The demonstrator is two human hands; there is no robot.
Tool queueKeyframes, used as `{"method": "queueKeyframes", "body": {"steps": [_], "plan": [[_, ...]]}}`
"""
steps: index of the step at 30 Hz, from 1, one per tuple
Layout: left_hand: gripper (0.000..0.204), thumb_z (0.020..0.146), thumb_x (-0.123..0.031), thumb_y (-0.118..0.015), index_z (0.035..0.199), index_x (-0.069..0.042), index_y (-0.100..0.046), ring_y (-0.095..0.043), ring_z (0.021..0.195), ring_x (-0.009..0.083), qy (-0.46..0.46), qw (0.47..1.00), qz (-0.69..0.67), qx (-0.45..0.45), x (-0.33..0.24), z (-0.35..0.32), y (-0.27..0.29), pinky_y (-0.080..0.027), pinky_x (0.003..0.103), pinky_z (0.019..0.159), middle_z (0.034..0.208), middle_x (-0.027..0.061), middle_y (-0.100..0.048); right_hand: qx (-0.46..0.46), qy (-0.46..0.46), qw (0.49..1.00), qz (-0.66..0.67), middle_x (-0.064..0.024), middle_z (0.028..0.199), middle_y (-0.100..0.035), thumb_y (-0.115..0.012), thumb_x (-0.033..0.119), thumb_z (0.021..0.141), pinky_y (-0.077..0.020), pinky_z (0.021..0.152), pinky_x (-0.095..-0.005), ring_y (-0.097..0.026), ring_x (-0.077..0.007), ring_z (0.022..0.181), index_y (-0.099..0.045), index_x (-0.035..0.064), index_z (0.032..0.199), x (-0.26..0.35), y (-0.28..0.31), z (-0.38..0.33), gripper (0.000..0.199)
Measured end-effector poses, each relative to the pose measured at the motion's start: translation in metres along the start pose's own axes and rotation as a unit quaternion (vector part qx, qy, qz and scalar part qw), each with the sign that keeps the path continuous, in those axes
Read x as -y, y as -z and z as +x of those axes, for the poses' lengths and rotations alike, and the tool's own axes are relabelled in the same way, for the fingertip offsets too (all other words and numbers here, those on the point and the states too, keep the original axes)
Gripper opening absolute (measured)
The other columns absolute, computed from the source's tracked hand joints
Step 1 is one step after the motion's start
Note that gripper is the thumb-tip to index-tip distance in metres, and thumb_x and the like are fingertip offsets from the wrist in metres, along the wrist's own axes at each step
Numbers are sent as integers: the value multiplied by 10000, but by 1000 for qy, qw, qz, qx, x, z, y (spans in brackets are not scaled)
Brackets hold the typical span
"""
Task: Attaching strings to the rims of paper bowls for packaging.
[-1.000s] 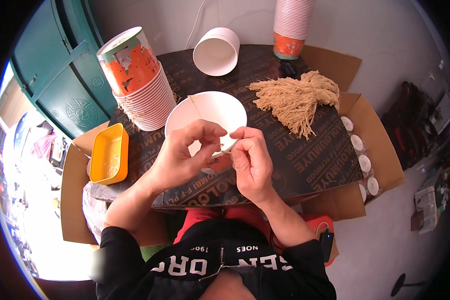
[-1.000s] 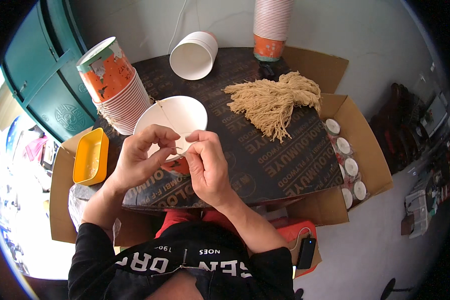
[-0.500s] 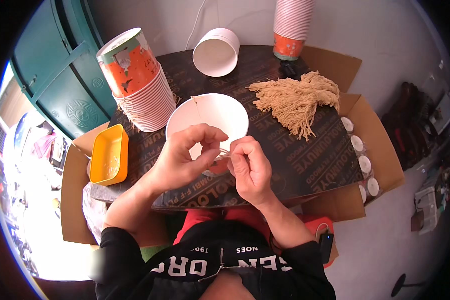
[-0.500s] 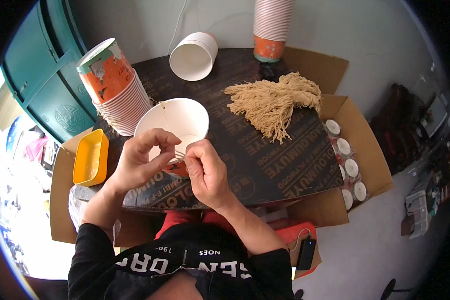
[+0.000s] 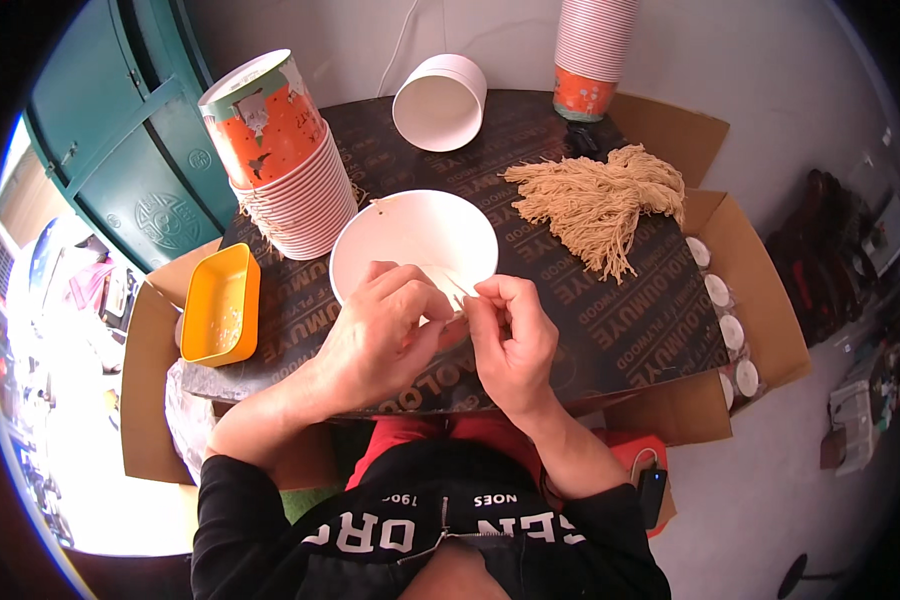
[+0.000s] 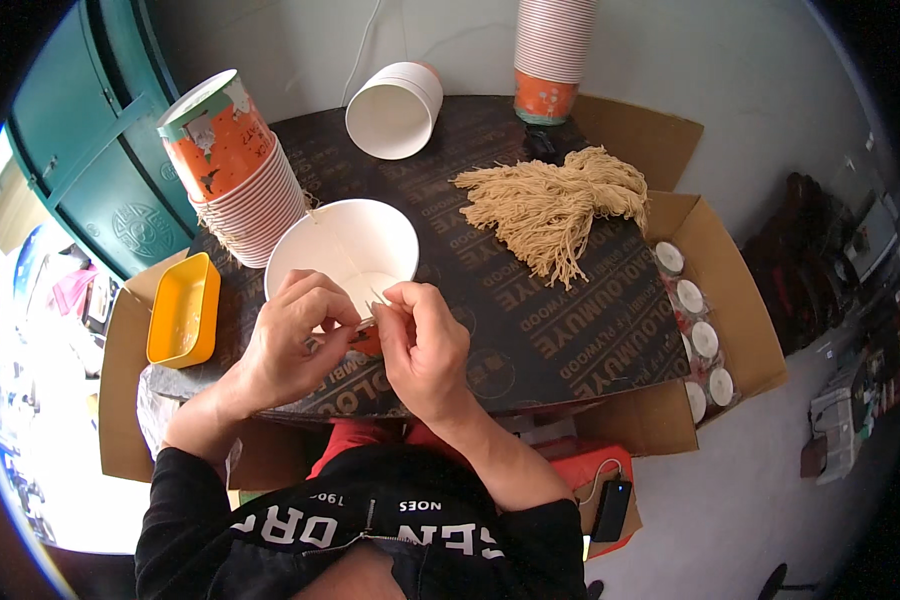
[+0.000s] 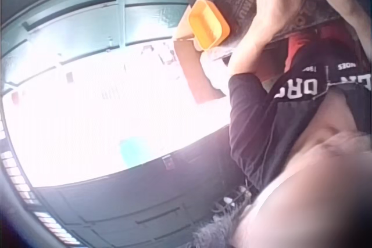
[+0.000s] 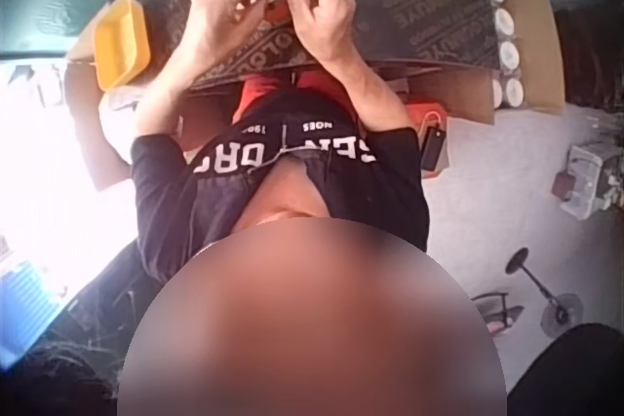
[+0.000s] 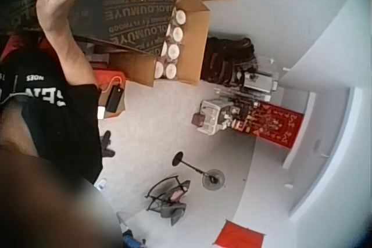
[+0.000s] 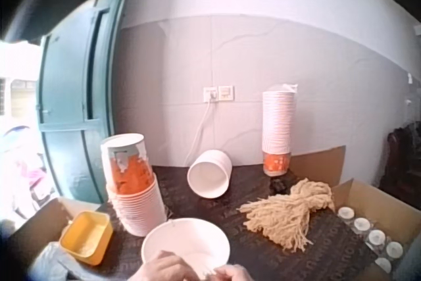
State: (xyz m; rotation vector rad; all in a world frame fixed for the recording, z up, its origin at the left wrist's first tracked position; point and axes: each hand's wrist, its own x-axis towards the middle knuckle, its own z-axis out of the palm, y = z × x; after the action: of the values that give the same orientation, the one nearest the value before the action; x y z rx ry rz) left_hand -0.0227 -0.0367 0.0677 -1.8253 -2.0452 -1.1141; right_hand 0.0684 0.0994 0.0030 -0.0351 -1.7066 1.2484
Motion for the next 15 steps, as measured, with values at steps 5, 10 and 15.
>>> {"method": "queueKeyframes", "body": {"steps": [5,10,15], "plan": [[219,738,72,-699,886,-49,-590,-592,753,249,-20,999,-23,-10,0,3,-2,-463,339,712,791,65,-611,37,50,996,-61,-113,788,-599,-671,-81,858,-489,555,-319,-636,-219,655,-599,-2,941,1,6,-1,135],[205,752,38,-707,878,-56,-574,-598,707,270,-8,999,-35,-20,2,4,-4,-448,366,752,764,67,-607,58,108,990,-64,-124,815,-604,-676,-90,837,-502,568,-344,-649,-258,679,-615,-7,950,1,9,-1,153],[168,779,50,-672,878,-41,-571,-605,720,289,-1,999,-45,-16,4,5,-5,-471,371,721,770,89,-615,88,76,993,-34,-119,839,-602,-658,-90,851,-503,581,-323,-649,-248,702,-624,-12,943,6,10,-3,125]]}}
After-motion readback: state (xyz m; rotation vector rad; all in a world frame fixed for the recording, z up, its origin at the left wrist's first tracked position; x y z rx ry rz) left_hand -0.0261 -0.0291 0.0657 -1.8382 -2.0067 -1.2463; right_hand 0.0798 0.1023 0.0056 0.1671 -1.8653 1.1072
